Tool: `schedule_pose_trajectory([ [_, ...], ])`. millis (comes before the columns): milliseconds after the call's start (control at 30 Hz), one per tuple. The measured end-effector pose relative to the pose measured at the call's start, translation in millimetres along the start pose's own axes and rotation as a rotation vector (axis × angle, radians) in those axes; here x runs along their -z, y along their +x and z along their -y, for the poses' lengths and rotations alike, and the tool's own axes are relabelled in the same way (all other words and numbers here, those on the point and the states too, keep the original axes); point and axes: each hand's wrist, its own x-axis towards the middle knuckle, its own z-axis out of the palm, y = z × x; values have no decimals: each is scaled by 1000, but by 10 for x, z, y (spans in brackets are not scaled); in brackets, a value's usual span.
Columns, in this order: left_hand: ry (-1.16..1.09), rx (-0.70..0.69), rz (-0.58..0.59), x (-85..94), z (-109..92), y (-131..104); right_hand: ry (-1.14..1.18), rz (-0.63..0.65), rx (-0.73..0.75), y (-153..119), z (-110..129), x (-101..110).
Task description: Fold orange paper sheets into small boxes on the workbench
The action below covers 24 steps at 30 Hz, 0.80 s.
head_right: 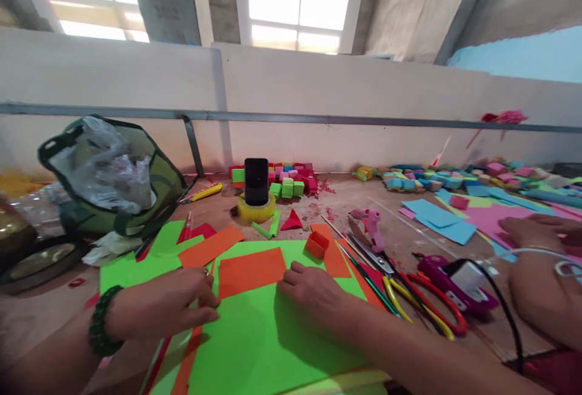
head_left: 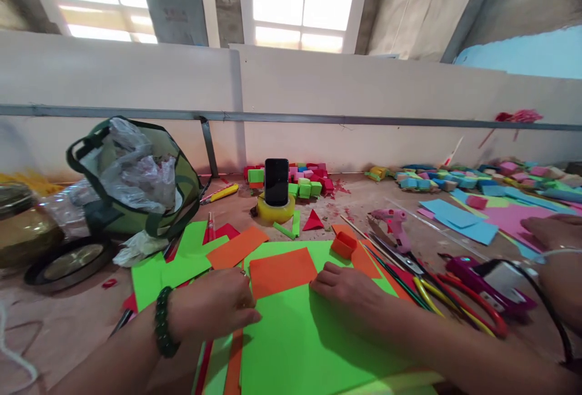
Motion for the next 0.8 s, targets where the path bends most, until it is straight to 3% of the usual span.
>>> schedule_pose_trajectory([
  [167,29,175,-13,10,63,10,9,-48,10,-28,16,11],
  [233,40,234,-114,1,111,68,4,-50,19,-33,13,16],
  [300,9,258,-292,-35,176,162,-3,-39,24,-34,11,16],
  [333,-29,258,-395,-66,213,217,-6,-36,22,-36,11,13],
  [400,-119,213,-487,-150,290,325,-5,-43,21,-44,16,-1],
  [567,-285,224,-417,-346,429,478,-16,-91,30,-80,50,-51],
  [800,-389,203,-398,-369,411,487,-47,-95,-16,-75,86,-76],
])
